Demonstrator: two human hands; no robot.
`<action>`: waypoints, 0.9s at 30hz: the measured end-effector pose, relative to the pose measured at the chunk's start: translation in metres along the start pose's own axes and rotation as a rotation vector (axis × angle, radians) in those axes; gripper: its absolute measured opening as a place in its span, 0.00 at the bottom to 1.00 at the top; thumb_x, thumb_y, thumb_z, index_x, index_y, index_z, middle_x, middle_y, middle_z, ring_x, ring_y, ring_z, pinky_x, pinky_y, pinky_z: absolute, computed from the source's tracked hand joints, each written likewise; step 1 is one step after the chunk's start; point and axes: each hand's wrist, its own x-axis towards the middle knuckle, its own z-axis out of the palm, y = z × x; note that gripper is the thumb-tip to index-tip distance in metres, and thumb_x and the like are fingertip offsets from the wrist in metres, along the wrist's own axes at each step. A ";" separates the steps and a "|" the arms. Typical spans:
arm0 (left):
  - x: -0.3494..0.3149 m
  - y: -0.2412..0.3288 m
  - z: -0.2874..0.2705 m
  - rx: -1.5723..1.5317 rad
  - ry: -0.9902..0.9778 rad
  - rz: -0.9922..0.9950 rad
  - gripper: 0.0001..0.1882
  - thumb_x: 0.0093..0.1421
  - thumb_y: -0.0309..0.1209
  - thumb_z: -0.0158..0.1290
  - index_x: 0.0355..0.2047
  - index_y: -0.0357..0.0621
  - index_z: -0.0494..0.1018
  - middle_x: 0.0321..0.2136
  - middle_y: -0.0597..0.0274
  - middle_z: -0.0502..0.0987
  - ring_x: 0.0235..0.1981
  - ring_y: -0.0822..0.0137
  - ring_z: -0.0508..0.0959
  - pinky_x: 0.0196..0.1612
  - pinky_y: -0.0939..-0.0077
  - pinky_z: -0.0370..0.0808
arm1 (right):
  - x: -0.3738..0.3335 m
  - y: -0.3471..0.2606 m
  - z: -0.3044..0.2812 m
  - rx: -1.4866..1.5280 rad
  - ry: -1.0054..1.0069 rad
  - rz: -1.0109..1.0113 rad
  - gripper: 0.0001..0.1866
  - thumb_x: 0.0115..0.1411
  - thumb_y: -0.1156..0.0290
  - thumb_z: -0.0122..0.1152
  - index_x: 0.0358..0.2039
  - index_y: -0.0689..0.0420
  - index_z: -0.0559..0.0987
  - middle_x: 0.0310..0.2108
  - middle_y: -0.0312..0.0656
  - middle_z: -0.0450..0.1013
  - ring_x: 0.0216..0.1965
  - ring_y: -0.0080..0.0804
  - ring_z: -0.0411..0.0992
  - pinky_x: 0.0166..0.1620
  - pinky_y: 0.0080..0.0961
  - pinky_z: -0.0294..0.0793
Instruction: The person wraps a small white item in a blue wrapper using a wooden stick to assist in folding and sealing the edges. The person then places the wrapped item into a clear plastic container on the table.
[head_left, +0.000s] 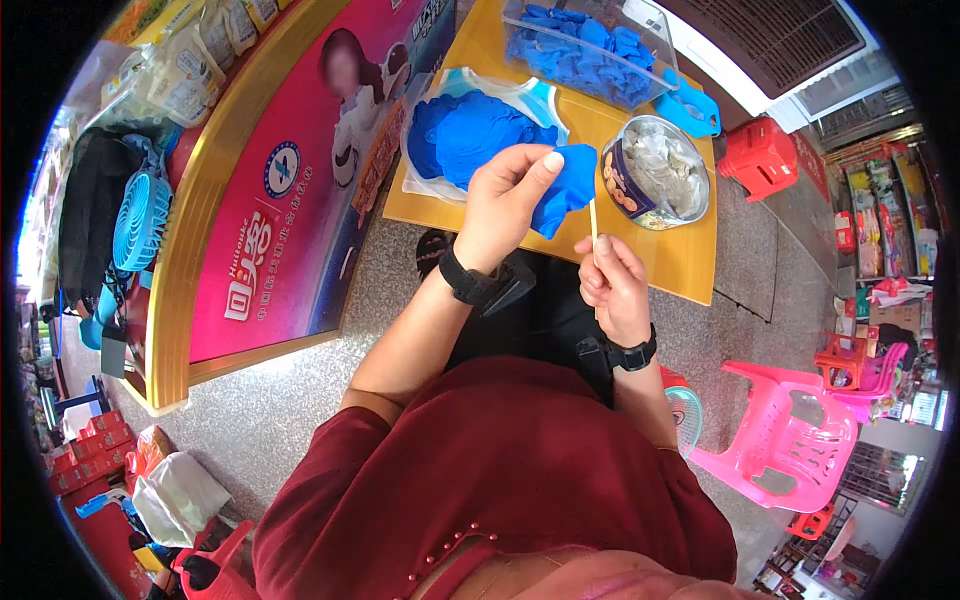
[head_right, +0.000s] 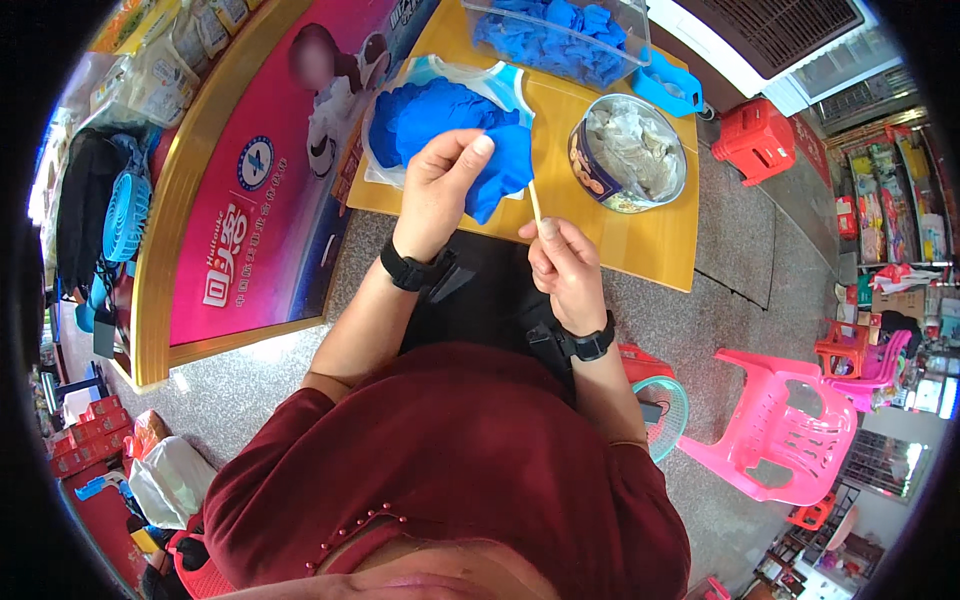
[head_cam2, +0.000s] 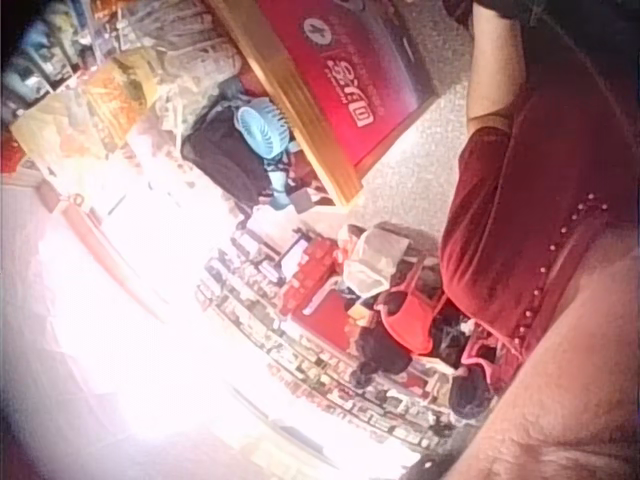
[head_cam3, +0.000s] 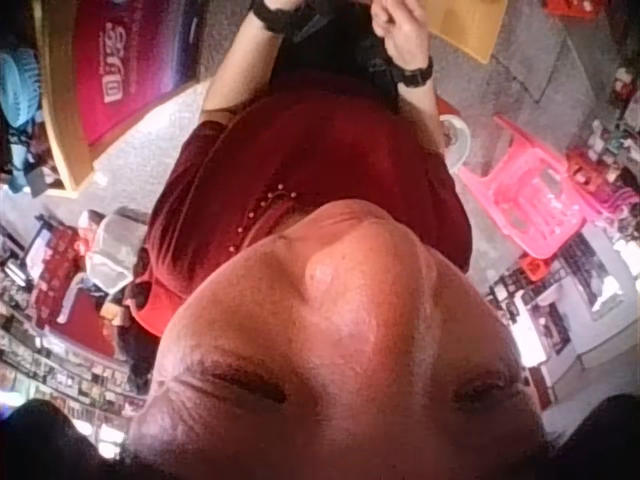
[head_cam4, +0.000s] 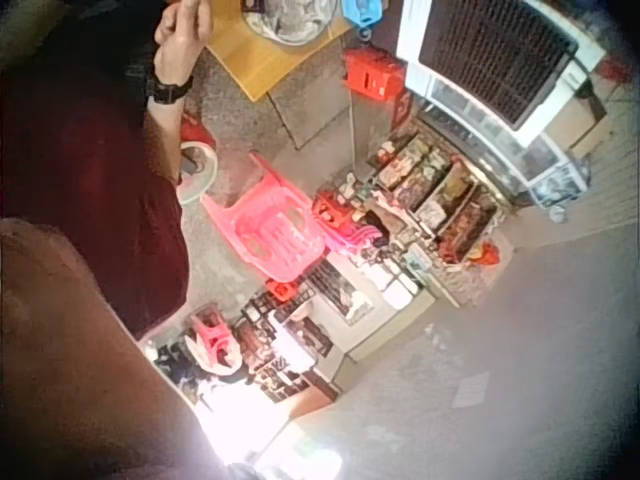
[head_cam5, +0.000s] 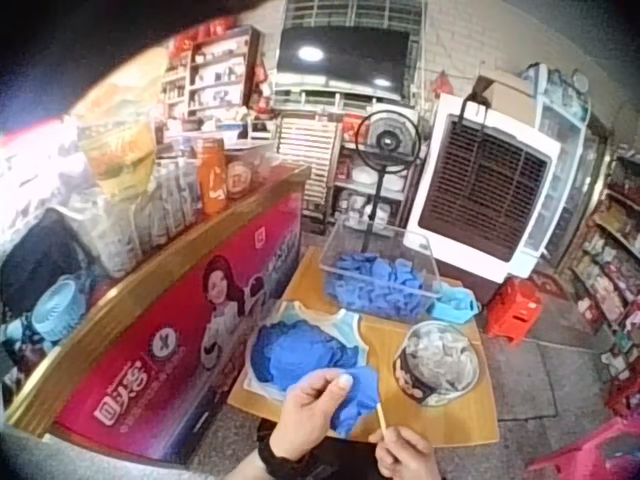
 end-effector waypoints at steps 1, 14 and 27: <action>0.000 -0.001 -0.001 0.021 -0.002 -0.004 0.11 0.65 0.34 0.54 0.38 0.38 0.76 0.30 0.71 0.77 0.28 0.82 0.72 0.32 0.86 0.70 | -0.001 -0.001 0.001 0.017 -0.005 0.012 0.16 0.70 0.61 0.48 0.39 0.62 0.75 0.17 0.28 0.58 0.15 0.11 0.50 0.18 0.12 0.46; -0.003 0.002 0.003 0.022 0.024 -0.033 0.11 0.64 0.34 0.54 0.35 0.37 0.78 0.24 0.70 0.76 0.23 0.82 0.72 0.25 0.86 0.70 | -0.006 0.014 0.004 0.027 -0.048 0.030 0.16 0.69 0.61 0.49 0.38 0.63 0.75 0.18 0.28 0.58 0.15 0.11 0.49 0.18 0.13 0.46; 0.009 0.012 -0.013 0.654 -0.198 0.595 0.07 0.58 0.35 0.59 0.34 0.48 0.82 0.53 0.54 0.71 0.56 0.58 0.68 0.59 0.63 0.62 | -0.005 0.003 -0.004 -0.179 -0.179 0.233 0.16 0.69 0.60 0.48 0.38 0.61 0.74 0.17 0.26 0.57 0.14 0.10 0.49 0.17 0.12 0.45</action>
